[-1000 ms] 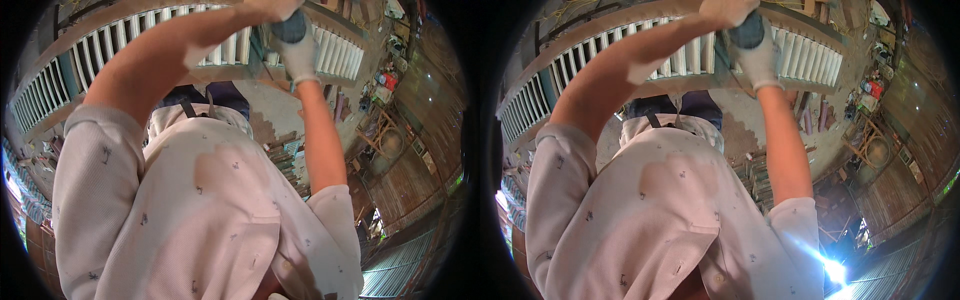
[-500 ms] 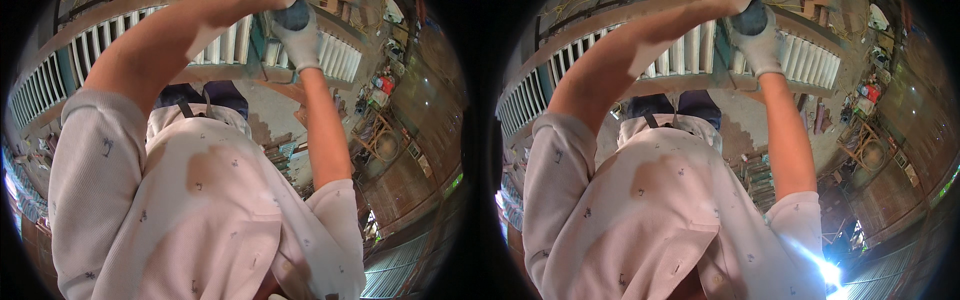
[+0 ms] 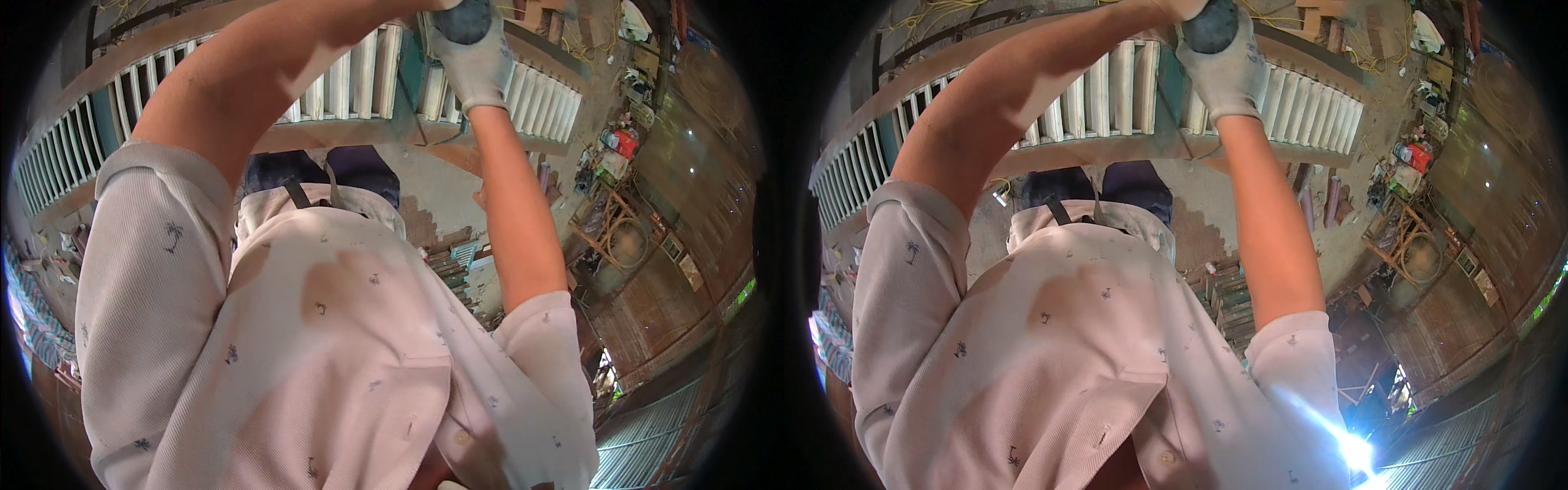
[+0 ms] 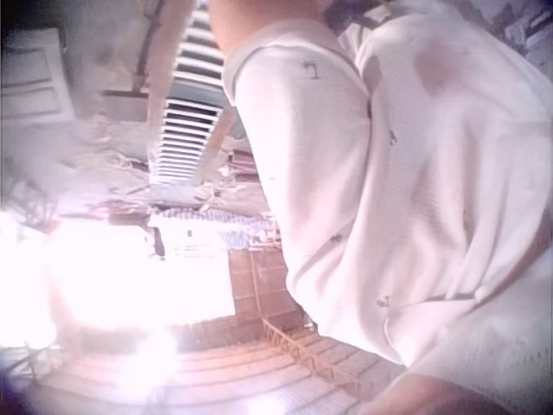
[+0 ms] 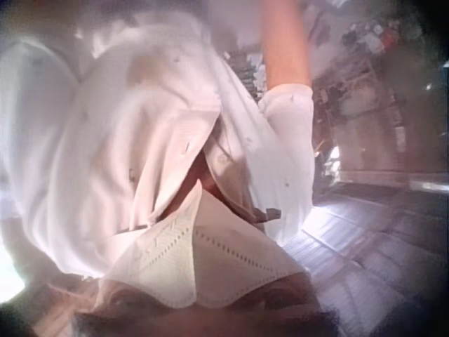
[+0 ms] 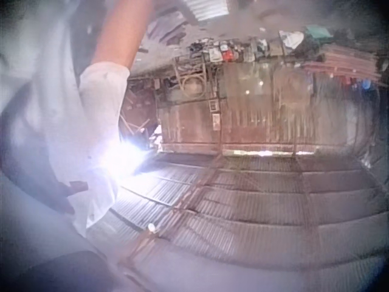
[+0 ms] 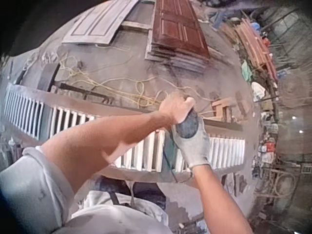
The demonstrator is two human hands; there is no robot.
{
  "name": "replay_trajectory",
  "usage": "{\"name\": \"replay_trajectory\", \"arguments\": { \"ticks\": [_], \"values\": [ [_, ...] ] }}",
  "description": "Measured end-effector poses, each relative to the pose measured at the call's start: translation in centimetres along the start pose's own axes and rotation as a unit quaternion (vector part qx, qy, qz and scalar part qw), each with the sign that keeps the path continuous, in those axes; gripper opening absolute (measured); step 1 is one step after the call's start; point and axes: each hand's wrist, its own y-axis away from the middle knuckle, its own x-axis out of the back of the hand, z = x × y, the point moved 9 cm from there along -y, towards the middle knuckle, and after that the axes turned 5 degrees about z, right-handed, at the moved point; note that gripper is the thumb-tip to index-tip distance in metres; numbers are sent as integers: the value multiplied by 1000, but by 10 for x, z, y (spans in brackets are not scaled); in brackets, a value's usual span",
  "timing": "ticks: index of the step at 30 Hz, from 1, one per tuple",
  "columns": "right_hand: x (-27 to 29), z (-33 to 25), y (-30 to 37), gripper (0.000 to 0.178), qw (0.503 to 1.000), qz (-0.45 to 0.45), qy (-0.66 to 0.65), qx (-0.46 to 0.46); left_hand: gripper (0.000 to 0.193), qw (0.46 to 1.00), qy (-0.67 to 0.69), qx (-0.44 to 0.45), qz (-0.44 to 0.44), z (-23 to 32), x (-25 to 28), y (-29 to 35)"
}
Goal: The person uses an electric sander to smooth the surface of a white slatted wooden frame placed on a workbench. They move the sander back and forth across the slats and edges, occasionally repositioning the frame to reach different areas.
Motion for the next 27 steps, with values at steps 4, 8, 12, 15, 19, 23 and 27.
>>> {"name": "replay_trajectory", "arguments": {
  "ticks": [4, 8, 12, 15, 19, 23, 27],
  "values": [
    [10, -1, 11, 83, 998, 6, -20, 66, 45, 998, 31, 37, 25, 3, 1, 15],
    [17, 28, 49, 86, 994, -73, -60, -48, 48, 991, -30, 79, -102, 13, -28, 58],
    [42, 64, 102, 74, 987, -89, -106, -83, 68, 983, 67, 154, -79, 34, -51, 130],
    [53, 106, 157, 79, 976, -141, -28, -165, 71, 981, 91, 118, -124, 74, -57, 195],
    [63, 112, 198, 77, 972, -138, -90, -168, 64, 979, 105, 148, -93, 93, -42, 233],
    [50, 103, 191, 79, 968, -119, -132, -178, 59, 982, 87, 139, -98, 92, -36, 215],
    [24, 92, 160, 86, 958, -88, -182, -203, 52, 989, 97, 90, -69, 76, -31, 170]
  ]
}}
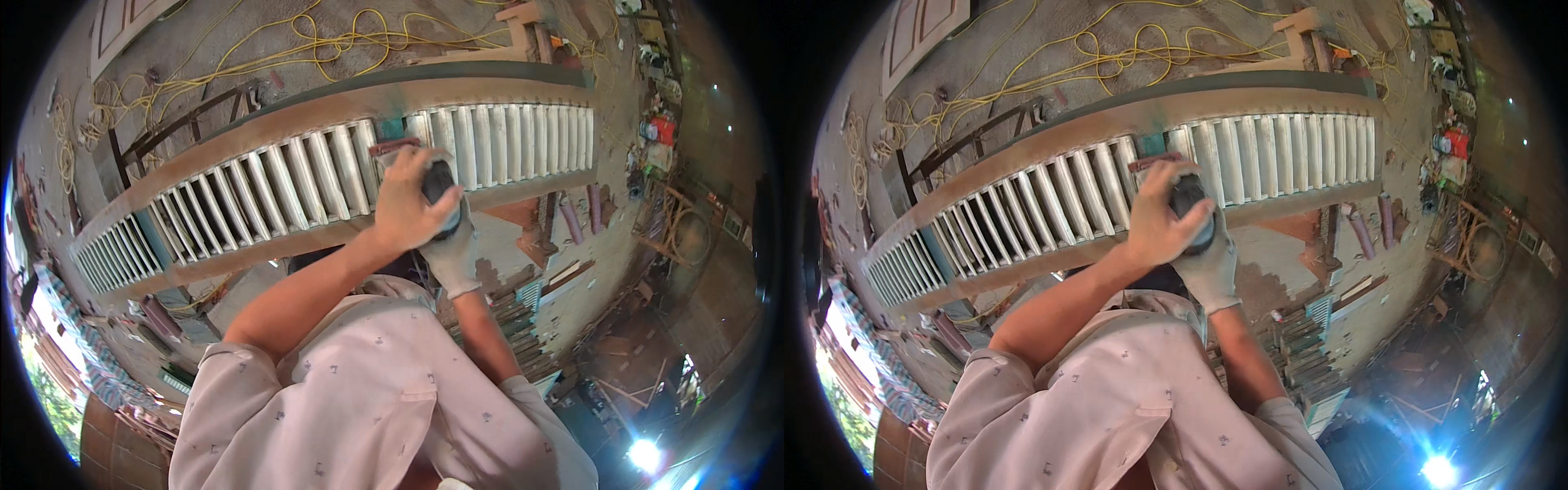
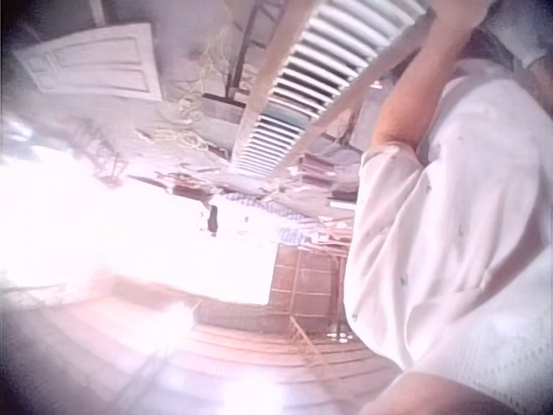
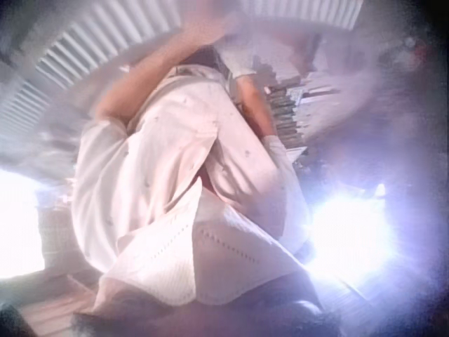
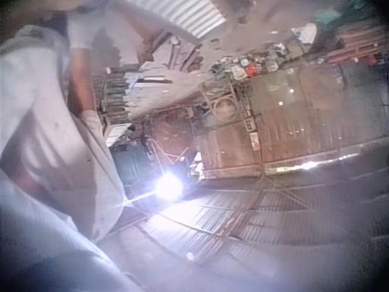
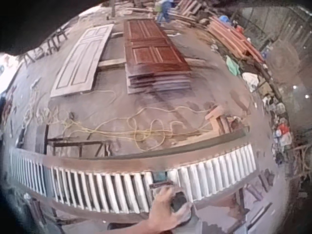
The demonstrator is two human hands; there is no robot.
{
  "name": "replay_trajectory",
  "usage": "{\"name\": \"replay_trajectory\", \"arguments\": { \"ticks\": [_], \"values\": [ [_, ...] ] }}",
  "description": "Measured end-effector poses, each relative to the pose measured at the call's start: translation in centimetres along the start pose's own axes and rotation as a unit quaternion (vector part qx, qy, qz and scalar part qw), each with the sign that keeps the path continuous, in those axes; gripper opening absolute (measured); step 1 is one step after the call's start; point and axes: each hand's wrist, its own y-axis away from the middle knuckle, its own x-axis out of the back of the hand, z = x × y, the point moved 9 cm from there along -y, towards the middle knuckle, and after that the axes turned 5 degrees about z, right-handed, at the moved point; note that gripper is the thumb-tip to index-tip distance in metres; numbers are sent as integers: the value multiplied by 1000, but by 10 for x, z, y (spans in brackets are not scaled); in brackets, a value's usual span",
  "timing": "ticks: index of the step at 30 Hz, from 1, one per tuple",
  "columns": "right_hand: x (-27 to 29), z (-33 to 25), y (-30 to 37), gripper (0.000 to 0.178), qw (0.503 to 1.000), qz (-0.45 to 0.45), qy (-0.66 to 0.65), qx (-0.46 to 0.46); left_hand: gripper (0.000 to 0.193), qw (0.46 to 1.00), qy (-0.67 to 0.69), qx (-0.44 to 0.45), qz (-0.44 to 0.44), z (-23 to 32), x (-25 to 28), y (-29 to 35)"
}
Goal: The person uses an electric sander to smooth the surface of a white slatted wooden frame placed on a workbench. They move the sander back and forth across the slats and edges, occasionally repositioning the frame to reach different areas.
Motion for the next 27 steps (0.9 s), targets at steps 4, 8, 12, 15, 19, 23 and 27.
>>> {"name": "replay_trajectory", "arguments": {
  "ticks": [4, 8, 12, 15, 19, 23, 27],
  "values": [
    [8, -45, -39, 83, 998, -45, -9, 50, 48, 997, 11, -31, 74, 11, 17, -26],
    [35, -72, -35, 82, 993, -18, 54, 105, 64, 996, 20, -49, 77, 42, 27, -21],
    [37, -53, -41, 91, 989, -26, 128, 73, 93, 988, 23, -52, 143, 48, 21, -10],
    [28, -39, -57, 96, 999, 23, -9, 28, 82, 990, 40, 3, 137, 52, 19, 28],
    [1, -58, -64, 92, 998, 47, 27, -32, 71, 984, 68, 158, 43, -1, 26, 65],
    [-33, -56, -82, 91, 994, 91, -56, 36, 65, 972, 87, 219, 9, -28, 26, 69],
    [-39, -45, -93, 123, 954, 176, 221, 101, 76, 910, 290, 282, -88, -45, -7, 52]
  ]
}}
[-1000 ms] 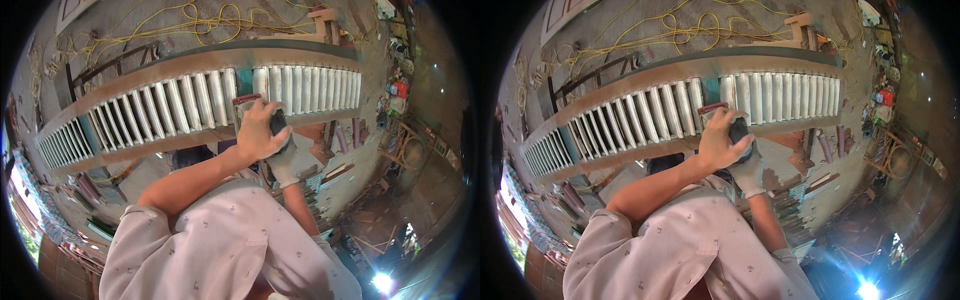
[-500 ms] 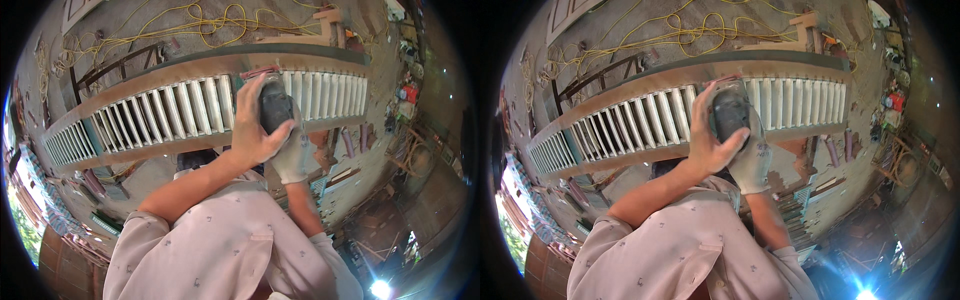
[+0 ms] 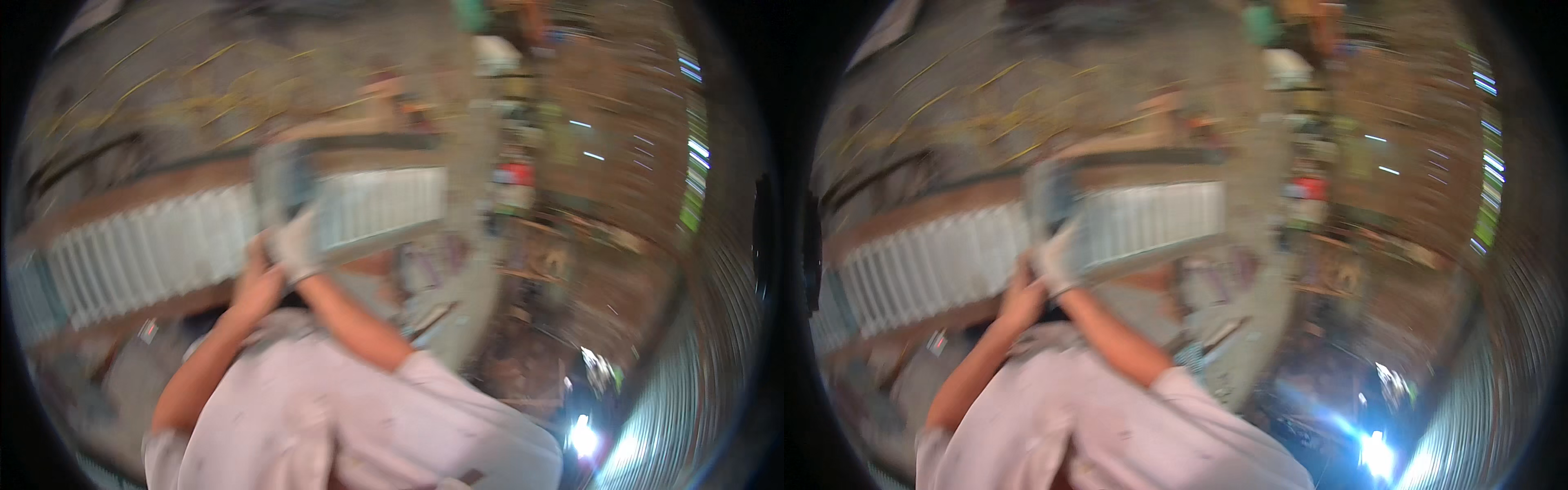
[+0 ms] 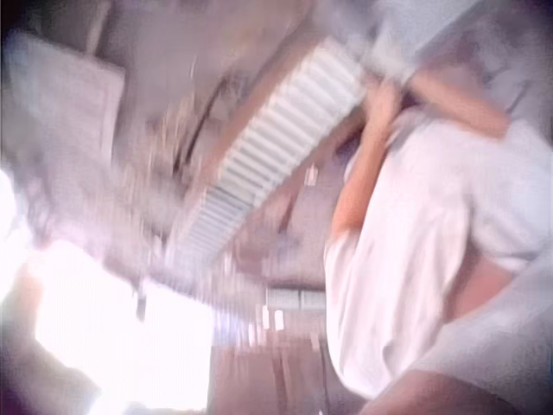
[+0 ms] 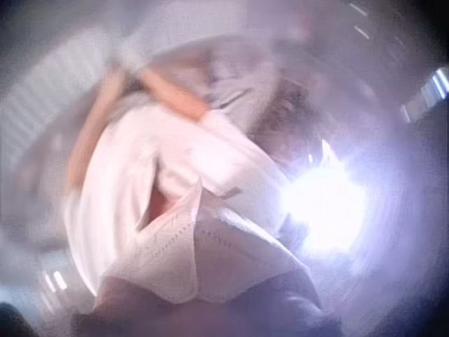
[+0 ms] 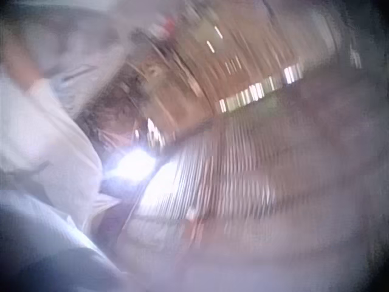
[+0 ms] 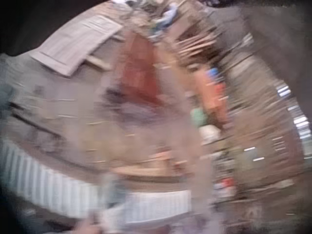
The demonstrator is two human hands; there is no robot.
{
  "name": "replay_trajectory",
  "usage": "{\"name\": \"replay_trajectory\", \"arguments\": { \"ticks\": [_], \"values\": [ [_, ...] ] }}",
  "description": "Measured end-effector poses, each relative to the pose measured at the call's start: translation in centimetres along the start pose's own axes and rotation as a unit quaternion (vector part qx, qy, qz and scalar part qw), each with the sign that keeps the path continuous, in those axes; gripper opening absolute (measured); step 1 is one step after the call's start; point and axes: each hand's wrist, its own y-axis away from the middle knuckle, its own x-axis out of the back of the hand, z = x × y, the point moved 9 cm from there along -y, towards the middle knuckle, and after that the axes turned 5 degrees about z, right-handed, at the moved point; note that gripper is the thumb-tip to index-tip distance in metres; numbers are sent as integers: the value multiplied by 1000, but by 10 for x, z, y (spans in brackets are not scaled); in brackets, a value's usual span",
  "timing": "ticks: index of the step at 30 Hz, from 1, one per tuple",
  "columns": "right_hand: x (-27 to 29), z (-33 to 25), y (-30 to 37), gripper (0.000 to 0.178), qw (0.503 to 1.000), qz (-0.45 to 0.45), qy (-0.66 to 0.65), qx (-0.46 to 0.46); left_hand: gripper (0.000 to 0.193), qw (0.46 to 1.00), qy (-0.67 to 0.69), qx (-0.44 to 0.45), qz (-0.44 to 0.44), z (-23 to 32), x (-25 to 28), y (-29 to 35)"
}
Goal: The person uses an electric sander to smooth the surface of a white slatted wooden frame placed on a workbench. They move the sander back and forth across the slats and edges, occasionally repositioning the frame to reach different areas.
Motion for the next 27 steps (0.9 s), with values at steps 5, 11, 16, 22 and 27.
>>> {"name": "replay_trajectory", "arguments": {
  "ticks": [5, 11, 16, 22, 27],
  "values": [
    [9, 1, -28, 133, 952, -201, -227, 24, 86, 962, -194, -164, 95, -9, -16, -25],
    [73, -135, -60, 99, 743, -250, 196, 589, 48, 958, -208, -36, 194, -2, 3, -11],
    [23, -141, -56, 71, 515, -330, 357, 706, 56, 954, -169, -35, 246, -2, -24, -2],
    [16, -153, -59, 67, 452, -361, 313, 753, 50, 963, -118, -42, 240, -3, -20, -20],
    [21, -129, -35, 67, 477, -434, 269, 716, 49, 959, -126, -1, 253, -28, -32, 16]
  ]
}}
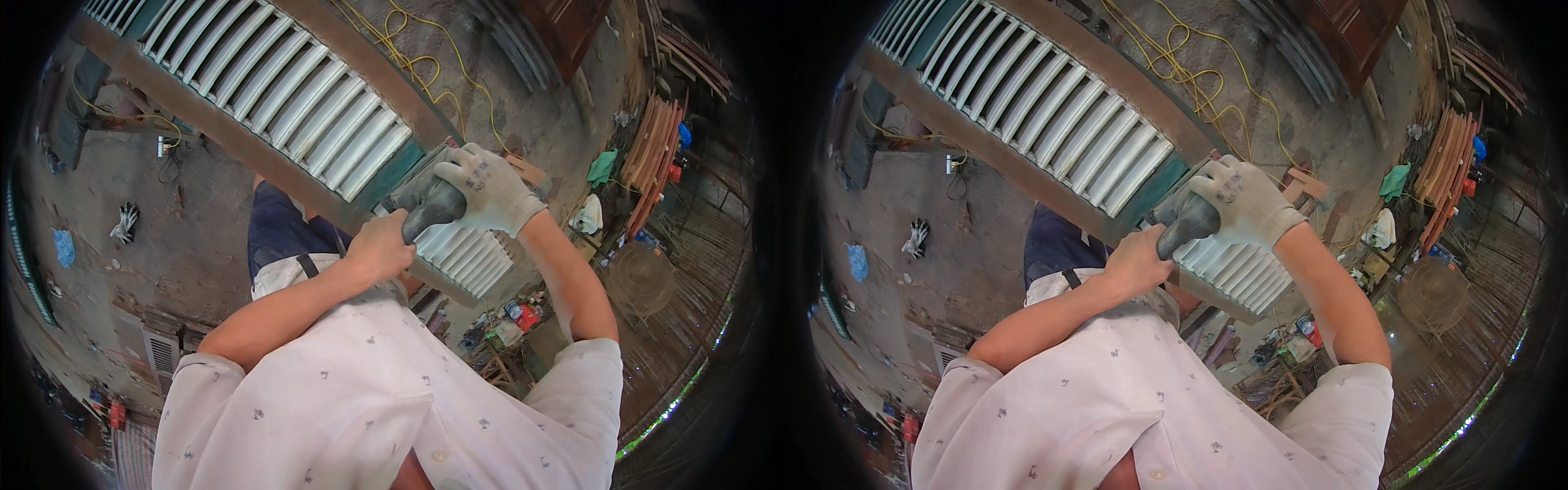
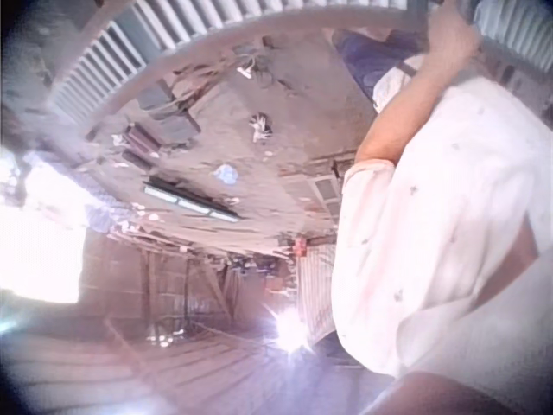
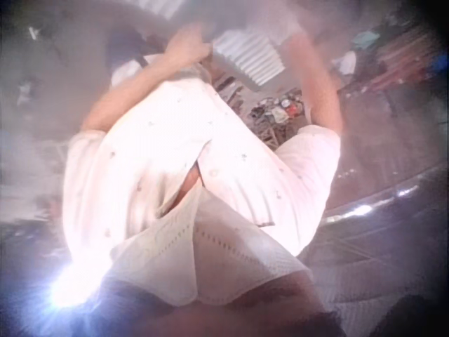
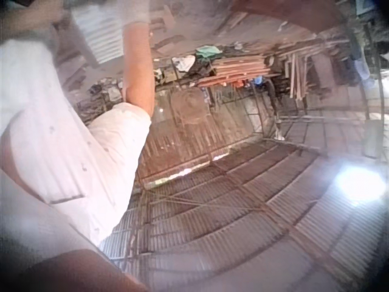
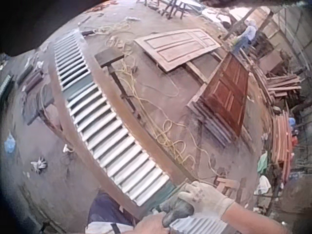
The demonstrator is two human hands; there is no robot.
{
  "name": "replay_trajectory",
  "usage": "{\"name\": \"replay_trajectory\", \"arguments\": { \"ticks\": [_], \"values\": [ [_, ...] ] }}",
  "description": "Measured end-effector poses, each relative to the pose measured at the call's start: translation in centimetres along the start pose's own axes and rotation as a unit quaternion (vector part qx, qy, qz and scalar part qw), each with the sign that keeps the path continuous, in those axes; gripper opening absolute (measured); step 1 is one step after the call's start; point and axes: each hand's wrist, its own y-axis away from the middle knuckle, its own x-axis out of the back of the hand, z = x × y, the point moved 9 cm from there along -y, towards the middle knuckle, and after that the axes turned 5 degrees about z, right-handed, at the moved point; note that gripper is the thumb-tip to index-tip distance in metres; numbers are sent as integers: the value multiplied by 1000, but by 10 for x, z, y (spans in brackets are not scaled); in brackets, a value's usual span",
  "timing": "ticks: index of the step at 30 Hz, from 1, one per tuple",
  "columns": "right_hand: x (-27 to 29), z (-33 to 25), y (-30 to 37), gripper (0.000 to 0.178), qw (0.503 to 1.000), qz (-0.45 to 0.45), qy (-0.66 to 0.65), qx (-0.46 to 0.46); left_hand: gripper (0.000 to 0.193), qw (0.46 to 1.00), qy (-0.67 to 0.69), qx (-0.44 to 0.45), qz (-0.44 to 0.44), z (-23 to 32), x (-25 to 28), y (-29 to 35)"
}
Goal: The person uses an electric sander to smooth the surface of a white slatted wooden frame placed on a workbench. They move the sander back and forth across the slats and edges, occasionally repositioning the frame to reach different areas.
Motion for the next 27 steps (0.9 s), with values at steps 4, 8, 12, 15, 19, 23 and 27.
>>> {"name": "replay_trajectory", "arguments": {
  "ticks": [4, 8, 12, 15, 19, 23, 27],
  "values": [
    [19, 36, 11, 62, 996, 53, -49, -51, 44, 999, -32, -42, -10, 31, 4, -28],
    [12, 16, 5, 63, 995, 85, -45, -39, 40, 999, -37, -10, -33, 18, 19, -20],
    [6, 1, -1, 62, 999, 35, 0, -20, 41, 999, -34, -6, -13, 9, 17, -8],
    [24, 37, 4, 62, 998, 49, -5, -47, 43, 999, -17, -41, -9, 32, 5, -45],
    [13, 21, 5, 68, 995, 87, -29, -42, 43, 999, -38, -21, -17, 18, 16, -28],
    [-6, -6, 3, 66, 998, 32, -26, -42, 42, 996, -66, 11, -53, 0, 20, -8],
    [19, 29, 5, 65, 996, 62, -14, -65, 41, 998, -49, -7, -32, 28, 13, -42]
  ]
}}
